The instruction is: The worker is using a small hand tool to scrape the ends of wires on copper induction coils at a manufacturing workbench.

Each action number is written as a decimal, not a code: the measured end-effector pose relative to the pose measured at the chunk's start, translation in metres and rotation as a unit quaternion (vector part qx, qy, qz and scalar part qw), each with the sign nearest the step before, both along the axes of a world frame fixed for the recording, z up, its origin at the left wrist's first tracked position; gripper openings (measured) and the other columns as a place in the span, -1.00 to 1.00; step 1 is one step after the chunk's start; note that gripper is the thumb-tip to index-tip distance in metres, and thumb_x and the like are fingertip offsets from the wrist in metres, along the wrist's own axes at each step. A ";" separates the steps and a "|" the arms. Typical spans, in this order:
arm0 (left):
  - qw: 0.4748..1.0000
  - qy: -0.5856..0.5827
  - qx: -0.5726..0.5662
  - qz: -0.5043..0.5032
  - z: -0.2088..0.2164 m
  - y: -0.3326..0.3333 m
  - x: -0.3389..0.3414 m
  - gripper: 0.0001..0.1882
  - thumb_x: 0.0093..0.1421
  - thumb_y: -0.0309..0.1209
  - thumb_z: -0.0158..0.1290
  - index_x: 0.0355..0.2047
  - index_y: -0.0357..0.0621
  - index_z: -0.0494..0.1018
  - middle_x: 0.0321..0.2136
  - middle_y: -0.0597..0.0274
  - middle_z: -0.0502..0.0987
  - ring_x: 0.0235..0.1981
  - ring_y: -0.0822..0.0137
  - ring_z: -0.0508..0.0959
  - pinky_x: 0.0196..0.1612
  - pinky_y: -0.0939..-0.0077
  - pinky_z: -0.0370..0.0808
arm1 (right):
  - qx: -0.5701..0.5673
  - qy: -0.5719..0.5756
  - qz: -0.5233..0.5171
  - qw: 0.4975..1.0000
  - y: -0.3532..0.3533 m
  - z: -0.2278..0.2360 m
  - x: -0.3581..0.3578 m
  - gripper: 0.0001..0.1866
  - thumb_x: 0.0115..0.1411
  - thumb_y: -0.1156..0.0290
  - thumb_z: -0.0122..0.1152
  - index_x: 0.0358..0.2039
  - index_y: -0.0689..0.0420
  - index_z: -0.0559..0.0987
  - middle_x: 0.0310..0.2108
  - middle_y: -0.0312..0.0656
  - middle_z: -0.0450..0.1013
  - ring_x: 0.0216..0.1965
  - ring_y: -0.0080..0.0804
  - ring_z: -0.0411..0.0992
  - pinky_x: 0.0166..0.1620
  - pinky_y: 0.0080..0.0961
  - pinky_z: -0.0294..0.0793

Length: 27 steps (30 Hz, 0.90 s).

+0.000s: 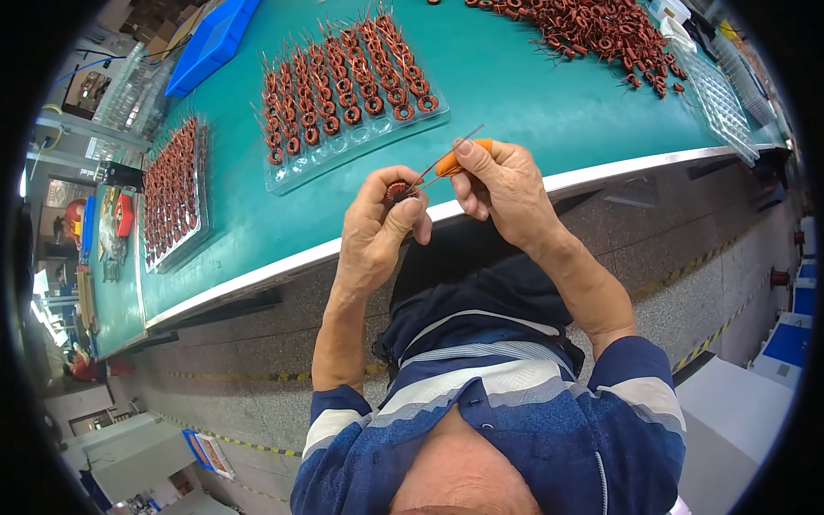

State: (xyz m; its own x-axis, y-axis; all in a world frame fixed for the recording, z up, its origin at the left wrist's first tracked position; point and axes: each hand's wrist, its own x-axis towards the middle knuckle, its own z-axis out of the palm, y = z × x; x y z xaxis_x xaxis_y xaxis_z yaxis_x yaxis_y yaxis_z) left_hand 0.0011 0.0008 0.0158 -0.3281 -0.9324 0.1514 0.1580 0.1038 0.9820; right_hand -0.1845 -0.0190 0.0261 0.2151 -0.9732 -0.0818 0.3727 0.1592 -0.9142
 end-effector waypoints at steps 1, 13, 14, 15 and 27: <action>1.000 0.000 0.000 -0.001 0.001 0.000 0.000 -0.76 0.31 -0.42 -0.05 -0.07 -0.27 0.30 -0.59 0.33 0.40 -0.57 0.53 0.41 -0.47 0.65 0.36 | 0.000 0.000 -0.001 1.000 -0.001 -0.002 -0.003 -0.62 0.33 0.17 0.02 -0.40 0.26 0.55 -0.69 -0.32 0.37 -0.72 -0.67 0.28 -0.70 -0.78 0.21; 0.978 0.121 0.109 -0.130 -0.001 -0.004 0.012 -0.56 0.31 -0.19 -0.03 -0.04 -0.37 0.31 -0.60 0.28 0.31 -0.64 0.43 0.38 -0.55 0.59 0.38 | -0.309 0.180 -0.073 0.931 -0.003 -0.004 -0.008 -0.24 -0.02 0.23 0.47 0.14 0.18 0.31 -0.37 -0.26 0.44 -0.44 -0.60 0.43 -0.41 -0.75 0.41; 0.975 0.127 0.123 -0.138 -0.001 -0.004 0.011 -0.54 0.33 -0.13 -0.09 -0.07 -0.38 0.33 -0.64 0.29 0.28 -0.68 0.43 0.35 -0.60 0.58 0.35 | -0.308 0.180 -0.073 0.931 -0.001 -0.007 -0.011 -0.24 -0.02 0.23 0.47 0.14 0.18 0.31 -0.37 -0.26 0.44 -0.44 -0.60 0.43 -0.41 -0.75 0.41; 0.971 0.134 0.136 -0.145 -0.002 -0.004 0.011 -0.50 0.35 -0.08 -0.15 -0.11 -0.39 0.35 -0.67 0.29 0.25 -0.72 0.44 0.31 -0.65 0.57 0.33 | -0.251 0.175 -0.062 0.950 0.002 -0.011 -0.015 -0.30 -0.05 0.23 0.48 0.07 0.18 0.39 -0.39 -0.28 0.45 -0.45 -0.59 0.43 -0.42 -0.73 0.41; 0.982 0.134 0.127 -0.037 -0.015 0.006 -0.002 -0.52 0.37 -0.05 -0.19 -0.29 -0.30 0.41 -0.72 0.29 0.30 -0.76 0.48 0.33 -0.66 0.62 0.28 | -0.186 0.194 -0.027 0.963 0.021 0.008 -0.014 -0.74 0.19 0.31 0.26 -0.22 0.23 0.61 -0.57 -0.34 0.45 -0.61 -0.67 0.35 -0.54 -0.74 0.33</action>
State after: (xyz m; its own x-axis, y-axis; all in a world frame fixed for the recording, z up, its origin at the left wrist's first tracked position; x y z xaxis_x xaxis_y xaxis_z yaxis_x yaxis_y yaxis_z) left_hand -0.0012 0.0068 0.0011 -0.3759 -0.9266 0.0060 0.4117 -0.1612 0.8970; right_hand -0.1986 0.0021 0.0345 0.1864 -0.9597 0.2102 -0.0090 -0.2157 -0.9764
